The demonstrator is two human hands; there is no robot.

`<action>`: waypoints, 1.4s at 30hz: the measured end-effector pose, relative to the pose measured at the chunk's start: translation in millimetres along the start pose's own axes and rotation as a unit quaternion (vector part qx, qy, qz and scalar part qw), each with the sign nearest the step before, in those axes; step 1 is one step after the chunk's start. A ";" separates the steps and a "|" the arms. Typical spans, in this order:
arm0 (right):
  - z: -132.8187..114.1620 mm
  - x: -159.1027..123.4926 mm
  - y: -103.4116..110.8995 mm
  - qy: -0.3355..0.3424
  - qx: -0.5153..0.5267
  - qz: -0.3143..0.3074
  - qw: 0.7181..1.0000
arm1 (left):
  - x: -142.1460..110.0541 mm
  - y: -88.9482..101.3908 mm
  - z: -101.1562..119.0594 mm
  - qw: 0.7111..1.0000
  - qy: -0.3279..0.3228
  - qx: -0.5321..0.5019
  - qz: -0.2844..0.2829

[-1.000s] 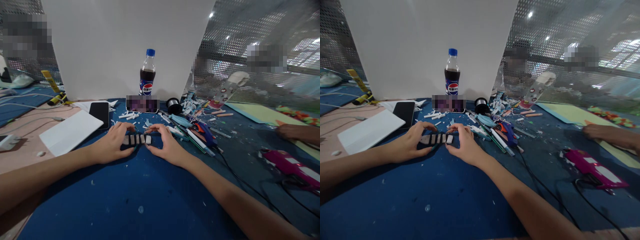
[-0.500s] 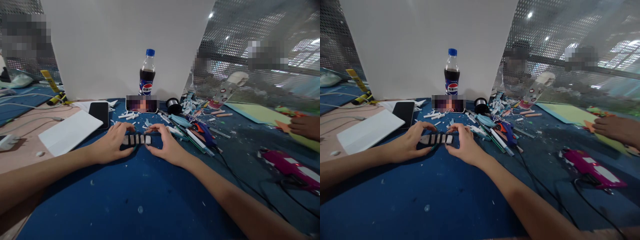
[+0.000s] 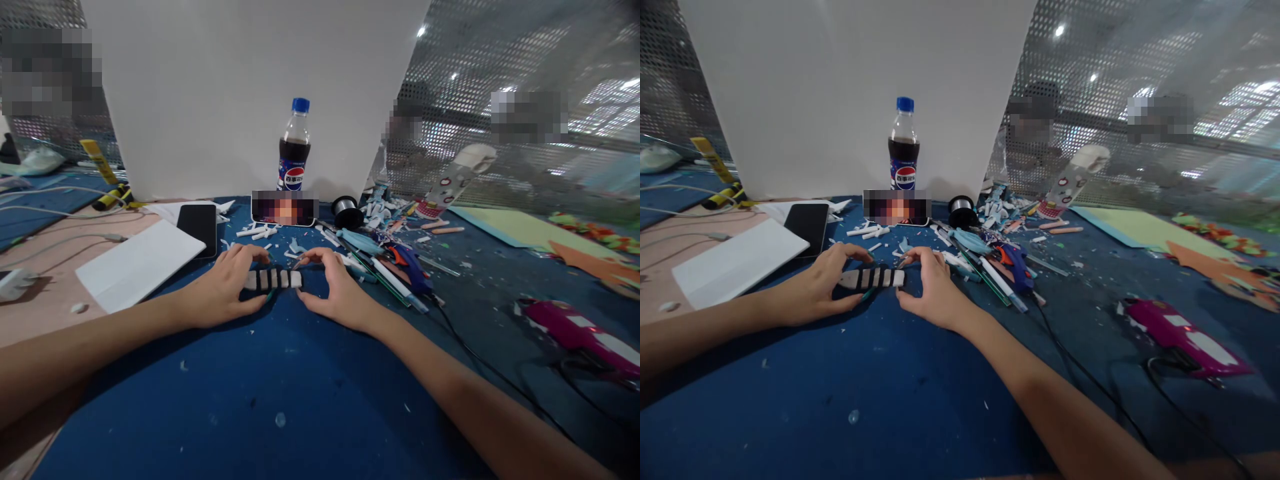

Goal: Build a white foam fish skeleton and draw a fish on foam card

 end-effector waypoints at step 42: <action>20.4 -0.4 53.3 -0.027 0.008 0.233 0.972 | -2.5 1.6 3.6 0.999 -0.034 0.031 0.002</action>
Point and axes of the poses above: each hand's wrist, its own x-axis towards the middle knuckle, its own y-axis out of the back of the hand, z = x × y, the point moved 9 cm from there along x, towards the middle knuckle, and after that the axes turned 8 degrees about -y, right-handed, at the moved point
